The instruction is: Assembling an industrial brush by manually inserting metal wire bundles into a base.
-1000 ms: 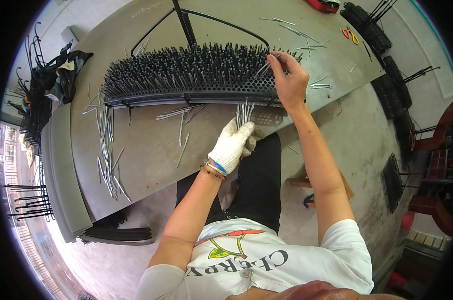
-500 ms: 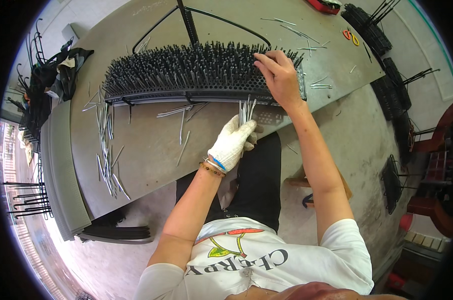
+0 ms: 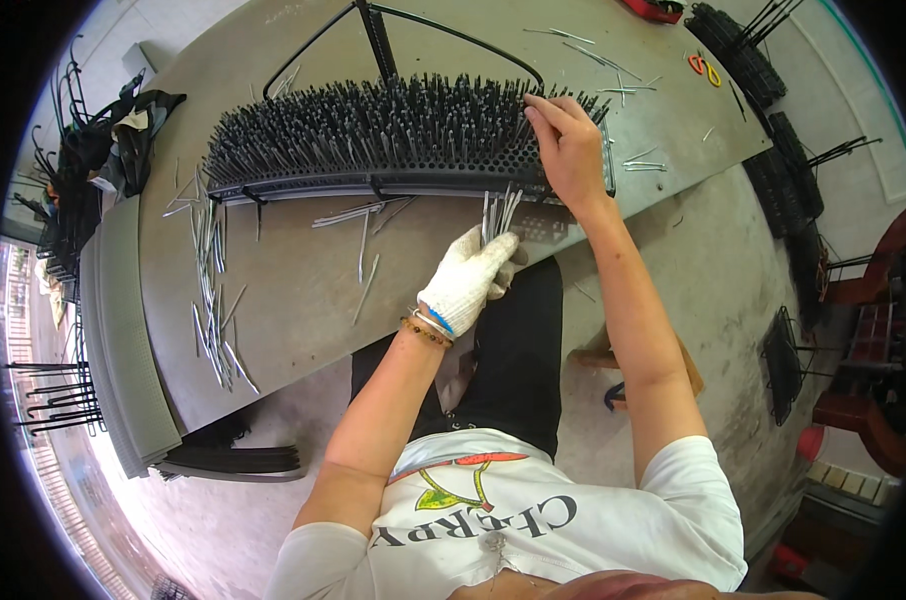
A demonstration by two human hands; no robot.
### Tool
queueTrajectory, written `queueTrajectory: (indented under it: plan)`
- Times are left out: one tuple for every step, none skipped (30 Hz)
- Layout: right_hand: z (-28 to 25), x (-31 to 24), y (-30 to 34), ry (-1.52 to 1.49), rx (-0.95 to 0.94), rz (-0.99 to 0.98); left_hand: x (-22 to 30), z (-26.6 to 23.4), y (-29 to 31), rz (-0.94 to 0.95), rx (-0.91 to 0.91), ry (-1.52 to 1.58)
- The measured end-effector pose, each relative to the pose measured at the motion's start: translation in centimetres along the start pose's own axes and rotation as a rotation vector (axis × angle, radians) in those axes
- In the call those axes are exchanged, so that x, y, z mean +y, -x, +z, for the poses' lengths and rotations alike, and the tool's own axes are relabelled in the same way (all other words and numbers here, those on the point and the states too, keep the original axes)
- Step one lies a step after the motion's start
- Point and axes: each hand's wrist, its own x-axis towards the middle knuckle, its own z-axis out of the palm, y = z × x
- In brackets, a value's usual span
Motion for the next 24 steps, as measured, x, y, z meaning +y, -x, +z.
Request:
queueTrajectory:
  plan:
    - [0.1,-0.1,0.2,-0.002,-0.002,0.002,0.0,0.1,0.0,0.004,0.005,0.014]
    - [0.2,-0.2,0.4,-0.018,-0.01,-0.049,-0.1,0.1,0.0,0.002,0.007,0.014]
    - [0.1,-0.2,0.5,-0.031,-0.017,-0.101,-0.1,0.1,0.0,-0.001,0.0,-0.002]
    - [0.2,0.0,0.5,-0.03,-0.018,-0.098,-0.2,0.1,0.0,-0.004,-0.007,-0.018]
    - [0.3,0.3,0.6,-0.007,0.007,-0.124,-0.3,0.0,-0.2,-0.008,-0.008,-0.018]
    - [0.4,0.3,0.8,0.014,0.028,-0.146,-0.5,-0.3,-0.2,-0.003,-0.013,-0.055]
    - [0.3,0.4,0.9,0.048,0.021,-0.156,-0.6,-0.4,-0.2,0.0,-0.017,-0.091]
    - [0.3,0.6,1.0,0.047,0.016,-0.148,-0.8,-0.4,-0.2,-0.008,-0.015,-0.088]
    - [0.2,0.9,0.9,0.093,0.017,-0.174,-0.2,0.1,-0.1,-0.018,-0.009,0.027]
    - [0.2,1.3,0.9,0.139,0.017,-0.201,0.3,0.5,0.0,-0.027,-0.002,0.143]
    - [0.3,1.6,1.0,0.13,0.011,-0.223,0.7,0.8,0.1,-0.035,0.003,0.129]
    - [0.4,1.5,0.9,0.128,0.006,-0.216,0.7,0.7,0.1,-0.042,0.006,0.131]
    - [0.4,1.4,0.7,0.14,0.001,-0.238,0.6,0.4,-0.1,-0.022,-0.007,0.118]
    - [0.4,1.3,0.5,0.152,-0.003,-0.261,0.6,0.2,-0.2,-0.001,-0.021,0.104]
    - [0.5,0.9,0.2,0.141,0.023,-0.252,0.8,0.4,-0.1,-0.009,0.002,0.107]
    - [0.1,0.4,0.2,0.136,0.018,-0.25,0.8,0.4,0.0,-0.011,0.008,0.11]
    - [-0.5,-0.3,0.3,0.061,0.025,-0.113,0.7,0.4,0.1,0.006,0.021,0.118]
    - [-1.2,-1.1,0.4,-0.009,0.036,0.022,0.9,0.4,0.1,0.026,0.028,0.122]
    - [-1.6,-1.2,0.5,-0.027,-0.016,0.117,1.0,0.4,0.2,0.029,0.028,0.121]
    - [-1.6,-1.0,0.5,-0.029,-0.014,0.114,1.2,0.5,0.3,0.058,0.024,0.136]
    - [-1.6,-0.7,0.7,0.0,-0.017,0.113,1.2,0.6,0.4,0.085,0.014,0.151]
    - [-1.6,-0.5,0.8,0.028,-0.019,0.111,1.1,0.7,0.4,0.087,0.008,0.149]
    - [-1.6,-0.3,0.8,0.032,-0.014,0.108,0.9,0.8,0.5,0.066,0.005,0.134]
    - [-1.4,-0.3,0.6,0.095,-0.042,0.101,0.8,0.9,0.6,0.046,0.005,0.12]
